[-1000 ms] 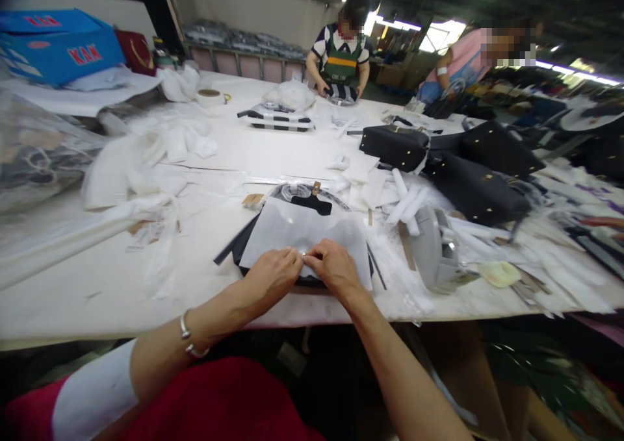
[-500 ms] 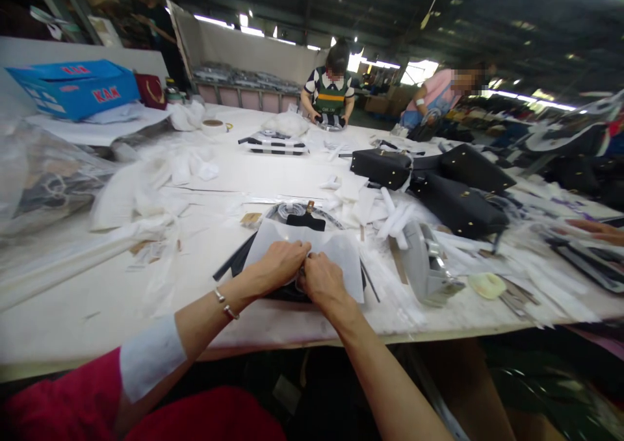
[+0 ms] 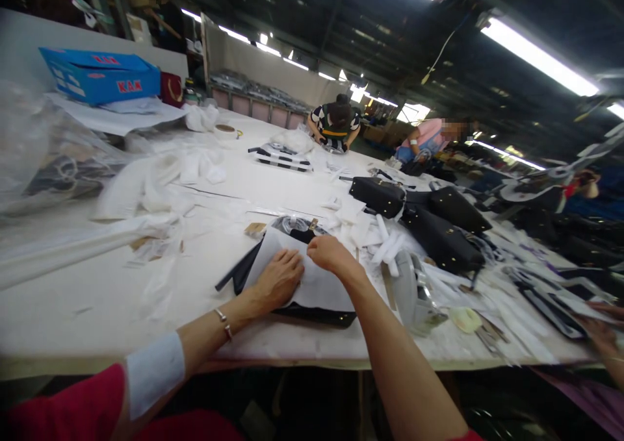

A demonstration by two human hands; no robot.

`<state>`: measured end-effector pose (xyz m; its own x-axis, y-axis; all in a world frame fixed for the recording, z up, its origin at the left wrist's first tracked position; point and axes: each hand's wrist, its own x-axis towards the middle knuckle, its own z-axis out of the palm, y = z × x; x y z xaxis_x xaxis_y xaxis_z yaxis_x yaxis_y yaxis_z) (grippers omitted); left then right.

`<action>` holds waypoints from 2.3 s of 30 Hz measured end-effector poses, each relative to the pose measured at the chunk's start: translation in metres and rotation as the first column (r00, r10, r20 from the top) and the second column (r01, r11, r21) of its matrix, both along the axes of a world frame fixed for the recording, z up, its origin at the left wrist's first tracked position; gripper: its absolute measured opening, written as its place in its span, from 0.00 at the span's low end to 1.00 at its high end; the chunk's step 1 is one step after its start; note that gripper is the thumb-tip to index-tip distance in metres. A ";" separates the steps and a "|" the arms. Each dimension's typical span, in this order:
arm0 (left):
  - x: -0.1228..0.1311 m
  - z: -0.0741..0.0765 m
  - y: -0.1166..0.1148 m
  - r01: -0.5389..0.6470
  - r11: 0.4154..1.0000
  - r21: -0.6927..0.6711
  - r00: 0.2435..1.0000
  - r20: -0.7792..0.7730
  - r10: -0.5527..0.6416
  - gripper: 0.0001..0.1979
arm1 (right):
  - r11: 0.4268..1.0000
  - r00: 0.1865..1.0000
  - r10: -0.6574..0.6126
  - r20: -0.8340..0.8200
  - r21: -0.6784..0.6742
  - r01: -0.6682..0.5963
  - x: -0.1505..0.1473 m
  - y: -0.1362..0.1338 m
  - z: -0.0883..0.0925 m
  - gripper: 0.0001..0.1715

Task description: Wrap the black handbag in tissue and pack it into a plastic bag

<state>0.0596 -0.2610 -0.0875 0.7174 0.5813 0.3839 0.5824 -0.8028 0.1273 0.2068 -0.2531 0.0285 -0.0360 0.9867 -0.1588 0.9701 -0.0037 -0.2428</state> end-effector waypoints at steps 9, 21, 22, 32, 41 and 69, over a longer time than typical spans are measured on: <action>0.003 -0.009 0.003 -0.191 0.981 -0.025 0.981 0.028 0.191 0.20 | 0.975 0.999 0.013 0.038 0.223 -0.022 -0.006 0.008 -0.077 0.17; 0.003 -0.009 0.011 -0.230 0.969 -0.093 0.970 0.056 0.236 0.23 | 0.924 0.996 -0.009 0.085 0.382 -0.024 0.010 0.005 -0.111 0.19; 0.003 -0.008 0.011 -0.232 0.968 -0.092 0.970 0.056 0.237 0.24 | 0.928 0.995 -0.016 0.102 0.371 -0.023 0.010 0.005 -0.110 0.20; 0.006 -0.001 0.015 -0.264 0.962 -0.067 0.964 0.021 0.266 0.22 | 0.966 0.987 -0.159 0.001 0.209 0.155 0.012 0.016 -0.110 0.28; 0.008 -0.001 0.015 -0.270 0.962 -0.047 0.963 0.005 0.271 0.23 | 0.702 0.932 -0.039 -0.360 0.654 0.282 0.023 0.025 -0.134 0.39; 0.007 -0.008 0.013 -0.233 0.972 -0.036 0.970 0.060 0.235 0.19 | 0.851 0.730 -0.256 -0.633 0.211 0.481 0.030 0.077 -0.093 0.43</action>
<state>0.0668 -0.2477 -0.0958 0.5351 0.7413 0.4051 0.7435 -0.6409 0.1908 0.2370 -0.1764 -0.0641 0.3718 0.9214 0.1132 0.5890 -0.1399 -0.7959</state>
